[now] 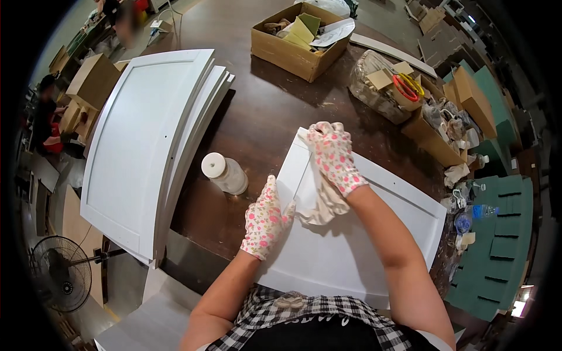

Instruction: The person cleans a white cabinet panel with a cloth, wiping the flat surfaces and along the raised decorative edges. They lift the panel, wipe the underside and sides, and then place it onto a stack of panels.

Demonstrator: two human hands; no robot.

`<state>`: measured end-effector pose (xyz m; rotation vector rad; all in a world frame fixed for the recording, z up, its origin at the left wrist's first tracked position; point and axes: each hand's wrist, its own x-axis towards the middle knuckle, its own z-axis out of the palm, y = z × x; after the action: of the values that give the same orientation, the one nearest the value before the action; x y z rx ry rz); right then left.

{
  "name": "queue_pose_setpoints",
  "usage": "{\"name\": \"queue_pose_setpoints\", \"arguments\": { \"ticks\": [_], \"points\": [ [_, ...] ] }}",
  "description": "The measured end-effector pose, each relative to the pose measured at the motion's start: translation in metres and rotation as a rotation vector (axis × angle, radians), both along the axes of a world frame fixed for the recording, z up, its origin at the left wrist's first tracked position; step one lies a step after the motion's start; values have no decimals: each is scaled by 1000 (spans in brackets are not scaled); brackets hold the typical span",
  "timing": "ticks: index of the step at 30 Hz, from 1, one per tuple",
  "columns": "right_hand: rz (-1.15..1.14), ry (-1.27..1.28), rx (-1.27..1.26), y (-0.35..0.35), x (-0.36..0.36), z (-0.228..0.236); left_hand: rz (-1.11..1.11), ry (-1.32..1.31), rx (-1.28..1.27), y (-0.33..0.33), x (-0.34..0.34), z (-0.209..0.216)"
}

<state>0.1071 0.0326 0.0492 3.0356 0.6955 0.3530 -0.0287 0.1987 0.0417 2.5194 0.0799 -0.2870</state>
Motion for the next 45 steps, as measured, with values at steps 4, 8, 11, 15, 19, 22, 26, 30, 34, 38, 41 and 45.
{"name": "queue_pose_setpoints", "arguments": {
  "ticks": [4, 8, 11, 15, 19, 22, 26, 30, 34, 38, 41, 45],
  "points": [
    [24, -83, 206, -19, -20, -10, 0, -38, 44, 5, -5, -8],
    [-167, -20, 132, -61, -28, -25, -4, -305, 31, 4, -9, -26],
    [-50, 48, 168, -11, -13, -14, -2, -36, -15, -1, -3, -3],
    [129, -156, 371, 36, -3, -7, 9, -16, 45, -5, -1, -4],
    [-4, -113, 190, -40, -20, -5, 52, 17, 53, 1, -3, -6],
    [-254, -94, 148, -152, -57, -14, 1, -201, 158, 1, -6, -24],
    [-433, -227, -55, -292, -125, -11, 24, -92, 164, -1, -5, -7],
    [-595, -50, 220, -407, -175, -23, 0, -268, 98, -10, -3, -16],
    [-536, -102, 333, -402, -222, -32, -4, -332, 62, 13, 2, -44],
    [-470, -31, 391, -365, -324, -19, 47, -193, 103, 2, -4, -22],
    [-434, 5, 422, -333, -406, -4, 13, -202, 121, 5, 0, -27],
    [-577, 0, 590, -306, -466, -9, -5, -214, 185, 17, 4, -29]
  ]
}}
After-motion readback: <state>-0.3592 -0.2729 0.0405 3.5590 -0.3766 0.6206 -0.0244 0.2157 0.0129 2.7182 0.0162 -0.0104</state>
